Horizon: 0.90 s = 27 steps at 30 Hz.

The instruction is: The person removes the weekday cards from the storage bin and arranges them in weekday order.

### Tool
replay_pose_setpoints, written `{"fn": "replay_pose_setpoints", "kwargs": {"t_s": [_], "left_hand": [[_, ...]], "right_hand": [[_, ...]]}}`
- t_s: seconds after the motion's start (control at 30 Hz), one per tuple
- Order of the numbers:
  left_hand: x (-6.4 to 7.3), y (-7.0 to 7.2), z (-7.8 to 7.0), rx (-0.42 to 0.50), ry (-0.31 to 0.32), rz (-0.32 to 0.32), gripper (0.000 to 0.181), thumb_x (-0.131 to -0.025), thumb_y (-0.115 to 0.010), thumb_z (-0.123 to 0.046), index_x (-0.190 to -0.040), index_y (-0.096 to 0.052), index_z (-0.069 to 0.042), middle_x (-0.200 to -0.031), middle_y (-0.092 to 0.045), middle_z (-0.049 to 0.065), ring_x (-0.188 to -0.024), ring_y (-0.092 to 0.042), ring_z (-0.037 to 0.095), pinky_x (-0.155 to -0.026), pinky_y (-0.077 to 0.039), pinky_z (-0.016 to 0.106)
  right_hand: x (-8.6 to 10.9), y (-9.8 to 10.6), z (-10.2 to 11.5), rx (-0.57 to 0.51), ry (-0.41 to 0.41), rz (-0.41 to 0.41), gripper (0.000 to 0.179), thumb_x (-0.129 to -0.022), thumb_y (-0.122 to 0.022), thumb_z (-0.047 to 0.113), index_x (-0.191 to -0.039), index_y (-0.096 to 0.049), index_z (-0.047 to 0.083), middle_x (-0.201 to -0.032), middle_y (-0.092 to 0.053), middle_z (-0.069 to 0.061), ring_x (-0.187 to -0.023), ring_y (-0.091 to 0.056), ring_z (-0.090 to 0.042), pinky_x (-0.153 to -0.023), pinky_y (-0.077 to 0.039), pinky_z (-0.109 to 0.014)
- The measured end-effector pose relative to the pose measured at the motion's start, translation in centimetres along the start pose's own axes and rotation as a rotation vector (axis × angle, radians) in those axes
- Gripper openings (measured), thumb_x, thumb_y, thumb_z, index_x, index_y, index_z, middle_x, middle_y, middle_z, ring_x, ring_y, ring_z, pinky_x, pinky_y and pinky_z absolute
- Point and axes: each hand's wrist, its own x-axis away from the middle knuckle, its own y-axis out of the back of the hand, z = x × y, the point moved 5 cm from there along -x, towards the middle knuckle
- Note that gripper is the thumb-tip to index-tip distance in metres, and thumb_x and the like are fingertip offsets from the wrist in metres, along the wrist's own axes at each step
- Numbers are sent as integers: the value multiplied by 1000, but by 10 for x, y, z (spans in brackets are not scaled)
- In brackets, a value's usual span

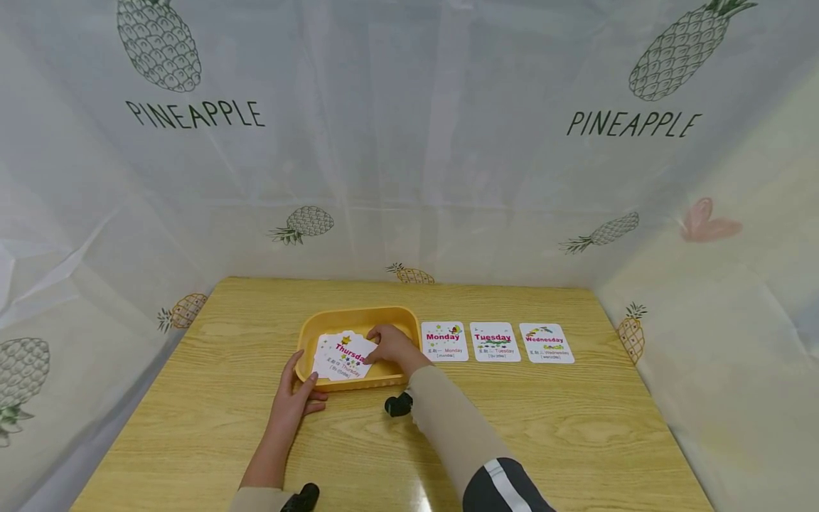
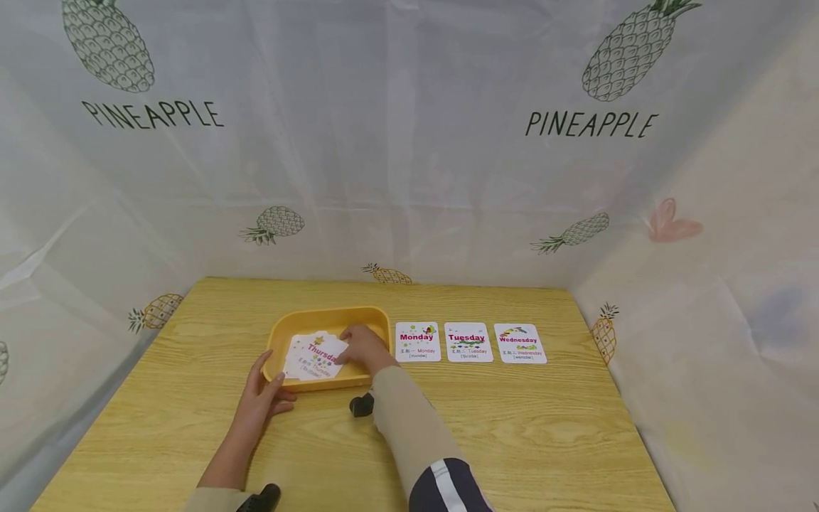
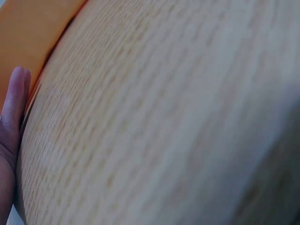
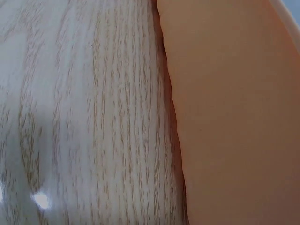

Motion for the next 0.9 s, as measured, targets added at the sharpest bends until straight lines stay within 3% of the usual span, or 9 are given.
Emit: {"fn": "replay_pose_setpoints", "kwargs": {"t_s": [0.23, 0.53, 0.77, 0.9], "left_hand": [[1, -1, -3, -4, -20, 9, 68, -100, -58, -31, -155, -18, -31, -147, -29, 20, -75, -68, 23, -64, -60, 35], [0, 1, 1, -5, 12, 2, 67, -99, -59, -30, -154, -20, -35, -143, -35, 14, -75, -67, 22, -64, -60, 34], [0, 0, 0, -4, -1, -6, 66, -100, -59, -29, -154, -21, -34, -143, -35, 17, -73, -67, 21, -63, -60, 34], [0, -1, -1, -1, -10, -10, 66, -100, -59, -28, -154, -22, -33, -143, -34, 18, -73, -67, 21, -63, -60, 35]], "right_hand": [[1, 2, 2, 14, 1, -7, 44, -73, -87, 9, -111, -65, 6, -95, -54, -3, -84, -47, -18, -75, -45, -30], [2, 2, 1, -3, -9, -14, 46, -73, -87, 7, -111, -62, 6, -96, -53, -3, -84, -47, -19, -75, -45, -31], [2, 4, 0, -47, -10, -23, 45, -72, -87, 5, -107, -59, 7, -93, -52, -5, -80, -45, -20, -69, -41, -30], [-1, 4, -2, -81, -21, -34, 45, -72, -86, 4, -109, -59, 7, -99, -53, -6, -83, -46, -20, -72, -45, -31]]}}
